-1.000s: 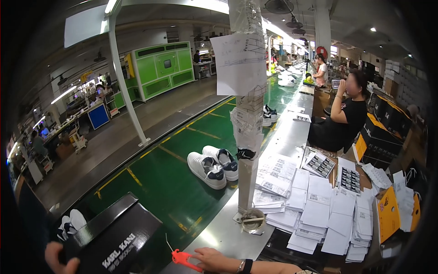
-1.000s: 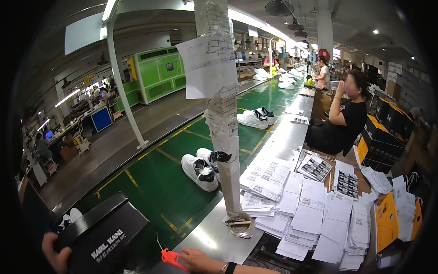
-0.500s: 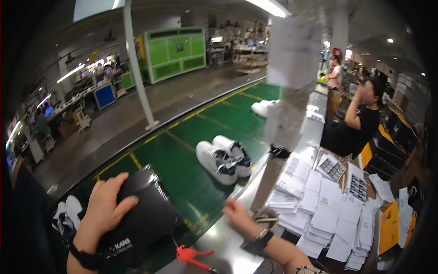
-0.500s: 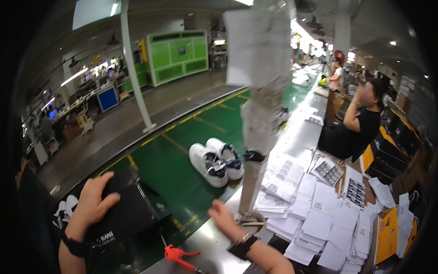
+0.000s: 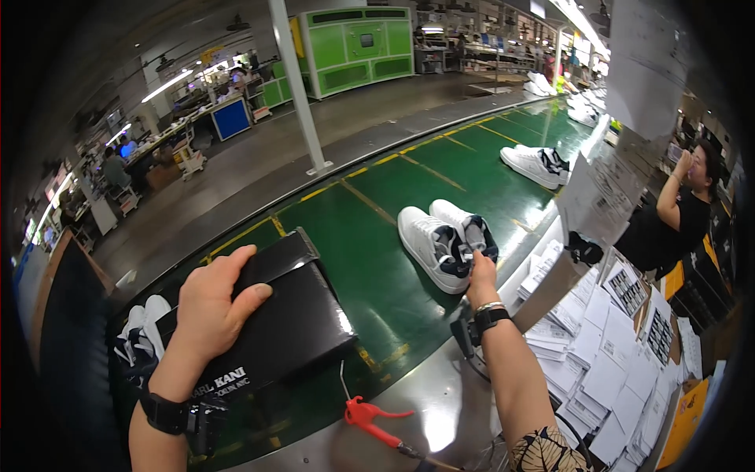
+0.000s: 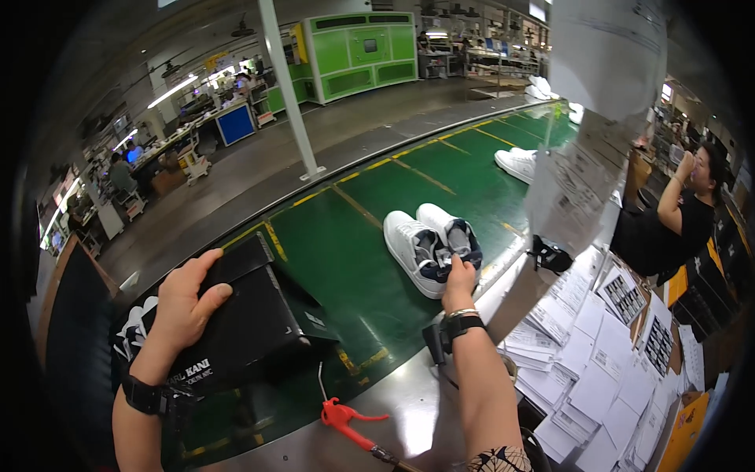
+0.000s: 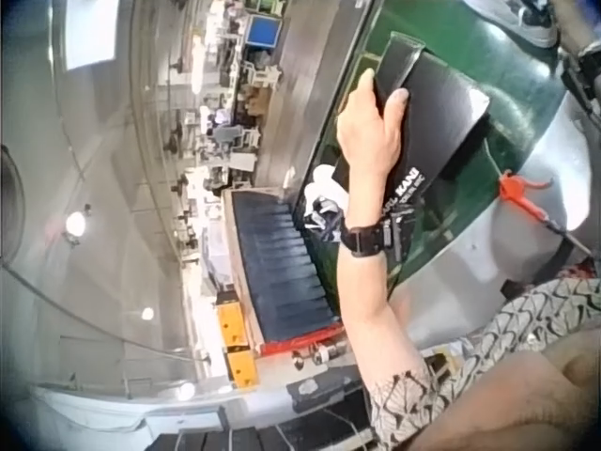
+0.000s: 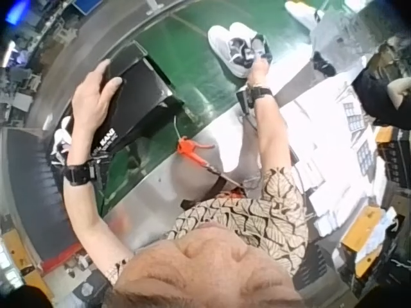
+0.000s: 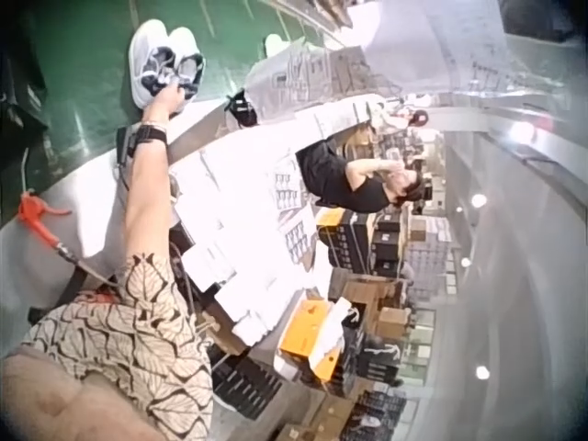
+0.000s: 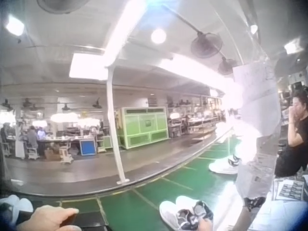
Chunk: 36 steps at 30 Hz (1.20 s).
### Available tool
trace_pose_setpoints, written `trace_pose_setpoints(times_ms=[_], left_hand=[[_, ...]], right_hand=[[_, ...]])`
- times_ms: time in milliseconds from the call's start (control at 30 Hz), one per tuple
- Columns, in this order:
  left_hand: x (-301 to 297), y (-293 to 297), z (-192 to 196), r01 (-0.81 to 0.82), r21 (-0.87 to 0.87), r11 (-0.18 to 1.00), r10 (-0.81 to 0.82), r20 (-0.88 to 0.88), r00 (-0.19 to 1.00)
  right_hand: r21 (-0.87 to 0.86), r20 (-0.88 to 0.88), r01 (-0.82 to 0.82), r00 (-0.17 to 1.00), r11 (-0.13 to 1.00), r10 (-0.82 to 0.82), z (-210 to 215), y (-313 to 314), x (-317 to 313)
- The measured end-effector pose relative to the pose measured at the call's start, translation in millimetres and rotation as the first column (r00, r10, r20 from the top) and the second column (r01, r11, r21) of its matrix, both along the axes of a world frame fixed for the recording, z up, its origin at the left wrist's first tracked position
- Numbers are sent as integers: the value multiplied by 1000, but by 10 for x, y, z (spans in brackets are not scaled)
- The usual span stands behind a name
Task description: Cleaning sneakers with an air gun, placing them in shoe boxes, and bundling stacks of shoe boxes with wire.
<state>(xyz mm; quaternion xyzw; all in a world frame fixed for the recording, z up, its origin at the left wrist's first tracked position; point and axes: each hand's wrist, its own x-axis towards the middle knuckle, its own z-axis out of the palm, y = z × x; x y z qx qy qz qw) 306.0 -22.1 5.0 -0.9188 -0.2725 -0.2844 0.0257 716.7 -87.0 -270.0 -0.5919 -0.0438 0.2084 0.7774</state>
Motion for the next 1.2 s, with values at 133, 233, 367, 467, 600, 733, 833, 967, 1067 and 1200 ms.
trace_pose_setpoints(times_ms=[133, 233, 367, 467, 600, 733, 833, 967, 1067, 1200], left_hand=[[-53, 79, -72, -14, 36, 999, 15, -37, 999], [-182, 67, -68, 11, 15, 1000, -10, -51, 999], [-347, -7, -61, 24, 40, 999, -23, -14, 1000], [-303, -18, -92, 150, 93, 984, -160, 105, 982], [-367, -118, -12, 258, 178, 950, -280, 108, 954], [-355, -118, -46, 283, 169, 944, -300, 86, 950], [-292, -291, -11, 195, -51, 979, -189, 111, 976], [-333, -354, 62, 117, -465, 878, -85, 89, 992], [-349, -538, -10, 105, -318, 942, -92, 54, 994], [-453, -558, -52, 154, -386, 909, -133, 82, 988]], right_hand=[[-298, 278, 84, 960, 951, 2, -297, 133, 201], [-278, 319, 45, 947, 959, 48, -87, 16, -2], [-290, 509, 52, 854, 956, 108, 82, -72, -206], [-115, 526, -62, 843, 991, 114, 603, -51, -621], [204, 404, -416, 860, 886, 311, 1801, -240, -1675], [389, 573, -605, 749, 694, 332, 2237, -539, -2250], [274, 601, -695, 664, 665, 446, 2212, -693, -2410], [221, 580, -721, 638, 657, 507, 2164, -854, -2516], [242, 561, -742, 633, 626, 534, 2189, -908, -2619], [71, 619, -732, 565, 677, 546, 2241, -915, -2705]])
